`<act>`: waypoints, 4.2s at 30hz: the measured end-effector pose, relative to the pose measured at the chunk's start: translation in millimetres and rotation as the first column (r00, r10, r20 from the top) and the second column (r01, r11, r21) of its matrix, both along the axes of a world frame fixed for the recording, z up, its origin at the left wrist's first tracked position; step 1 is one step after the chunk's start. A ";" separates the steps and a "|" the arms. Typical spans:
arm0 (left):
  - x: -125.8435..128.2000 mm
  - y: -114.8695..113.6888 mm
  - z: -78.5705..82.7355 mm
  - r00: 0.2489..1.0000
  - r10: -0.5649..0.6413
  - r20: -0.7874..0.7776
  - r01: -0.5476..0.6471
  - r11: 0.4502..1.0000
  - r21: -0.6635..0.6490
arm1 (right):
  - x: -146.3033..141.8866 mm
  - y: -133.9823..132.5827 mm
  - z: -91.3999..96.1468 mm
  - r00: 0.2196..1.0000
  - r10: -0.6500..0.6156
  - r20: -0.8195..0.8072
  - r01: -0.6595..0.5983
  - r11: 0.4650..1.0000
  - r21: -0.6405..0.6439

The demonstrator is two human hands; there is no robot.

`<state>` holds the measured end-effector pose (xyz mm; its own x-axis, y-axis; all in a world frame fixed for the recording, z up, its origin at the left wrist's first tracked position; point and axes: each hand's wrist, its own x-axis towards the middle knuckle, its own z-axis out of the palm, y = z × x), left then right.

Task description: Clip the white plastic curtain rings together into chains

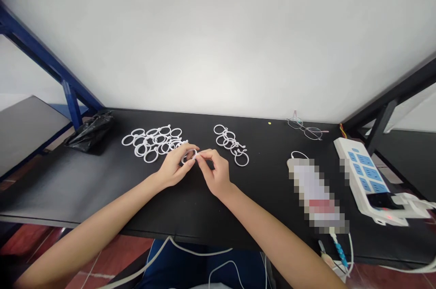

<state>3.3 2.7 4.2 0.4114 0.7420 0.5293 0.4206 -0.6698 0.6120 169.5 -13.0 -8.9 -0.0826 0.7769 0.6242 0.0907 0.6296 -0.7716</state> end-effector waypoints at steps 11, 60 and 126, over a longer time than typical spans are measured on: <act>-1.1 -0.8 3.7 0.988 0.006 0.154 0.050 0.932 -0.359 | 5.8 3.0 1.1 0.960 0.025 0.279 -0.038 0.998 0.045; -3.6 0.8 15.4 0.989 -0.022 0.149 0.102 0.824 -0.557 | 3.9 0.9 -8.4 0.956 0.217 0.200 -0.178 0.965 -0.192; -32.1 35.5 -7.9 0.885 0.199 -0.421 -0.157 0.979 0.132 | 2.0 13.7 -13.1 0.823 -0.069 0.563 0.107 0.994 -0.034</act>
<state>-28.8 38.2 -3.7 0.4800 0.7810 0.3996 0.7456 -0.6032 0.2833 171.4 0.7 -22.1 -0.3328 0.8329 0.4422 0.5722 0.5511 -0.6074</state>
